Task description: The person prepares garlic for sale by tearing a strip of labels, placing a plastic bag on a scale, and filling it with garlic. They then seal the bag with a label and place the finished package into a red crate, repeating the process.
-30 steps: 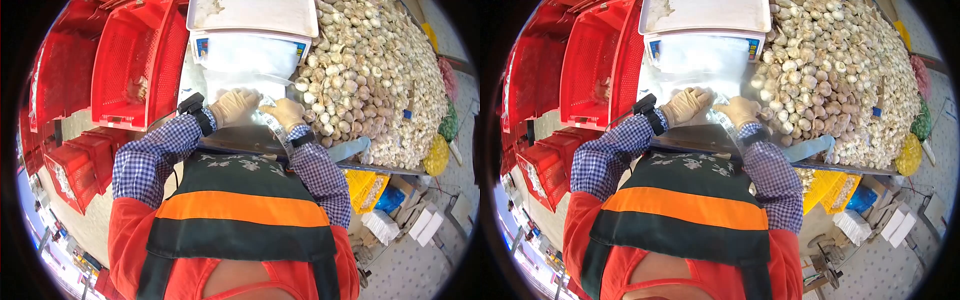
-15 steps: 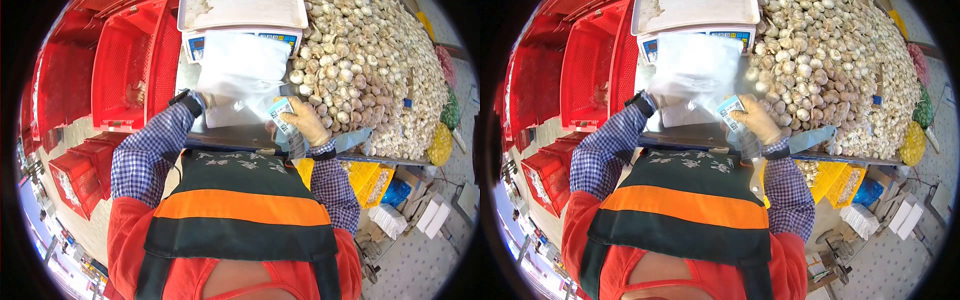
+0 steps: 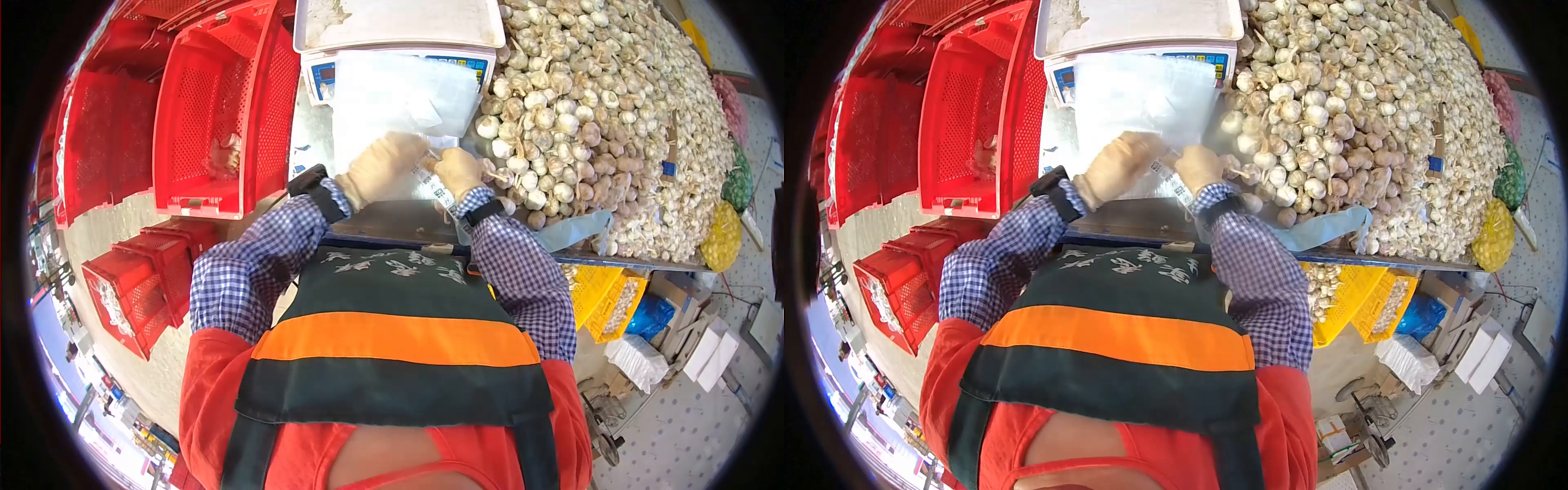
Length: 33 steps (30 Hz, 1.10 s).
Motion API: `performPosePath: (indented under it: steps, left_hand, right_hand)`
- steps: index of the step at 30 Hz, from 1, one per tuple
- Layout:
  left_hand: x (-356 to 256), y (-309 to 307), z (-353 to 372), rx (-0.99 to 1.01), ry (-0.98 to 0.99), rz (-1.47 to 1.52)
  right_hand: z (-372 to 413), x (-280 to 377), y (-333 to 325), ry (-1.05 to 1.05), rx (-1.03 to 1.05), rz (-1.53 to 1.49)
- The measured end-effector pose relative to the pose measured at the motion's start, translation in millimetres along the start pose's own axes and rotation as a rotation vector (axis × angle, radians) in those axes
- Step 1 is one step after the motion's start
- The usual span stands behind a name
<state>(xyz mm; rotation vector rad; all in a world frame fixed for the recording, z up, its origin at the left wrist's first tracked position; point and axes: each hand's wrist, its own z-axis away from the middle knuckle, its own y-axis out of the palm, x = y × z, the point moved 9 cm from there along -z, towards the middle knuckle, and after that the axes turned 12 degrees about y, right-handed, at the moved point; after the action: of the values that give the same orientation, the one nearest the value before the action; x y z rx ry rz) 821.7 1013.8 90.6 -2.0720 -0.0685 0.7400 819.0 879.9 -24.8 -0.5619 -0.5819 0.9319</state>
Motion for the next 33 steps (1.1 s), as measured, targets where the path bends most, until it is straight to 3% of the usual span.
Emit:
performPosePath:
  steps: [2,3,6,8,9,11,12,14,15,16,18,19,20,22,23,24,26,27,28,30,32,33]
  left_hand:
    - [8.6,43.8,13.0,0.208,-0.029,-0.021]
    - [17.6,59.5,22.3,0.202,-0.029,-0.019]
    - [36.0,87.6,40.7,0.287,-0.279,0.479]
    - [12.8,52.6,20.3,0.652,-0.231,0.098]
    - [15.1,51.5,23.8,0.651,-0.233,0.094]
    - [1.3,42.7,23.6,0.465,0.02,0.002]
    - [9.0,50.7,33.9,0.465,0.027,0.01]
    - [32.5,60.0,50.8,0.353,-0.074,0.28]
    - [40.3,47.7,44.3,0.291,-0.523,0.639]
    - [44.9,49.1,45.6,0.294,-0.522,0.636]
    - [52.8,62.1,41.4,0.478,-0.205,0.23]
    - [60.8,59.8,39.3,0.38,-0.189,0.364]
    - [71.3,61.1,42.6,0.38,-0.189,0.363]
    - [92.3,43.9,46.6,0.286,-0.65,0.862]
    - [98.4,35.4,43.0,0.218,-0.618,0.984]
    - [108.6,24.0,45.1,0.26,-0.74,0.882]
    - [122.7,-6.2,33.8,0.151,-0.821,0.859]
    - [135.0,-30.7,27.1,0.048,-0.825,0.603]
    - [140.7,-55.6,19.5,-0.052,-0.819,0.347]
    - [102.8,-119.2,-1.9,-0.468,-0.471,-0.192]
    - [34.6,-139.3,-14.1,-0.62,-0.229,-0.365]
    - [41.3,-98.2,-3.9,-0.571,-0.19,0.067]
  right_hand:
    - [3.6,4.5,-5.4,-0.016,-0.012,-0.016]
    - [14.6,5.4,-10.9,0.031,0.035,-0.003]
    - [27.9,-5.0,-17.8,0.028,0.022,0.25]
    - [51.7,-15.8,-22.8,-0.033,0.145,0.296]
    - [59.7,-23.2,-27.5,-0.071,0.175,0.189]
    - [74.6,-43.2,-37.1,-0.139,0.21,-0.145]
    - [78.8,-51.6,-40.2,-0.129,0.208,-0.147]
    - [96.7,-36.4,-66.7,-0.389,0.13,-0.4]
    - [99.7,-33.9,-68.3,-0.285,0.215,-0.476]
    - [99.1,-30.9,-64.9,-0.287,0.215,-0.479]
    - [95.5,-25.7,-67.7,-0.342,0.256,-0.876]
    - [92.0,-24.2,-65.5,-0.356,0.254,-0.914]
    - [88.8,-24.8,-62.8,-0.357,0.254,-0.914]
    - [79.0,-32.3,-52.4,-0.202,0.244,-0.865]
    - [82.2,-27.0,-54.2,-0.203,0.247,-0.863]
    - [89.8,-16.2,-56.1,-0.189,0.257,-0.757]
    - [88.8,-4.6,-45.8,-0.177,0.268,-0.646]
    - [80.0,0.0,-33.9,-0.243,0.277,-0.702]
    - [70.9,4.4,-23.7,-0.309,0.287,-0.759]
    - [47.9,9.7,-11.7,-0.272,0.231,-0.654]
    - [26.3,13.6,-9.0,-0.121,0.094,-0.293]
    - [17.8,17.0,-11.1,-0.068,0.025,-0.102]
